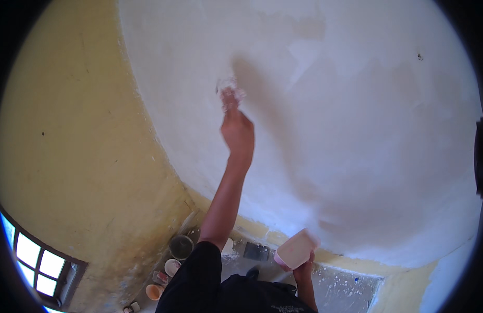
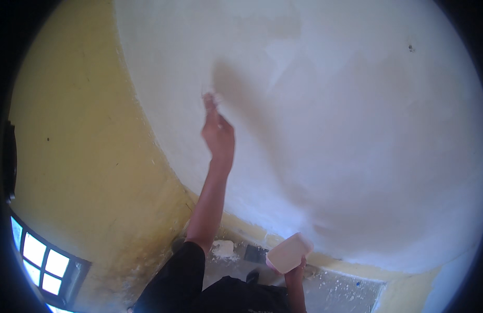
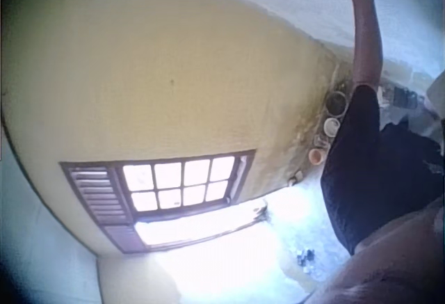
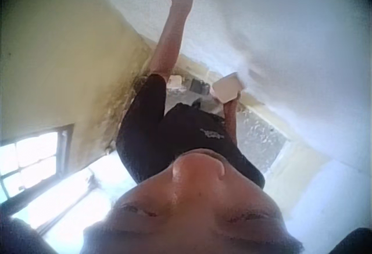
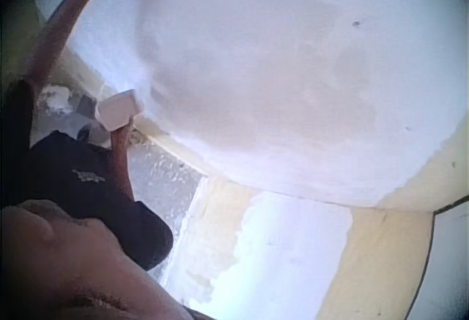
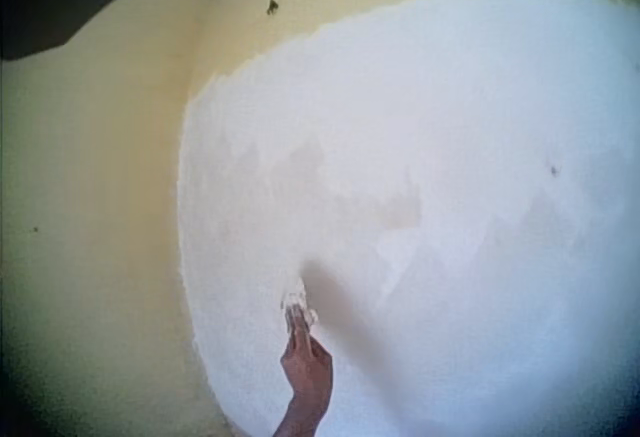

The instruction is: The person applies a white patching compound to a wall using a putty knife and a plastic tray.

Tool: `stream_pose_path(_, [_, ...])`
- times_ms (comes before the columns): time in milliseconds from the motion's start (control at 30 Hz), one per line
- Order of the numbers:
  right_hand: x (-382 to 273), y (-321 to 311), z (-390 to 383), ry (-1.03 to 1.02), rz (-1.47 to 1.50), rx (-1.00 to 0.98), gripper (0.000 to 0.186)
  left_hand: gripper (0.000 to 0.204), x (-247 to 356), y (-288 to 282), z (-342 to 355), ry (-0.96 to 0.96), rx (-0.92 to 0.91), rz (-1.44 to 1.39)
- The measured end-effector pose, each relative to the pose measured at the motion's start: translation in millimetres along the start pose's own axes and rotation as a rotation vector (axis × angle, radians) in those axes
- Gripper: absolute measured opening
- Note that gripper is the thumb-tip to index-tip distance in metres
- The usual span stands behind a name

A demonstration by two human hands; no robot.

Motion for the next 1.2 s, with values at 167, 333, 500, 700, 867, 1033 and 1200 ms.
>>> stream_pose_path(167, [-11, -3, -3, -0.015, -0.085, 0.007, 0.056, 0.064, 34, 70, -70, 0.151, -0.335, 0.152])
stream_pose_path(333, [-12, 4, -3, 0.004, -0.017, -0.018, 0.058, 0.065, 48, 26, -164, 0.245, -0.468, 0.104])
stream_pose_path(500, [-10, 0, -1, -0.008, -0.160, -0.015, 0.061, 0.035, -10, -26, -138, -0.233, -0.184, -0.094])
stream_pose_path(700, [-10, -16, -5, 0.006, -0.315, 0.019, 0.064, 0.019, -84, -40, 4, -0.478, 0.047, -0.001])
stream_pose_path(867, [-13, -9, -11, 0.023, -0.072, -0.004, 0.064, 0.034, -61, -2, 44, -0.453, -0.006, 0.048])
stream_pose_path(1033, [-15, -9, -19, -0.005, -0.071, 0.011, 0.062, 0.048, 50, 12, 20, -0.313, -0.162, -0.035])
stream_pose_path(1200, [-20, 8, -24, -0.042, -0.028, 0.015, 0.064, 0.068, 109, 43, -79, -0.047, -0.405, -0.047])
Point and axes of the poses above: each hand's wrist, its own z-axis towards the middle knuckle, its own y-axis out of the palm, x = y × z, the point moved 3 cm from there along z, towards the middle knuckle, and after that the axes turned 9 degrees about -x, right-handed, at the moved point
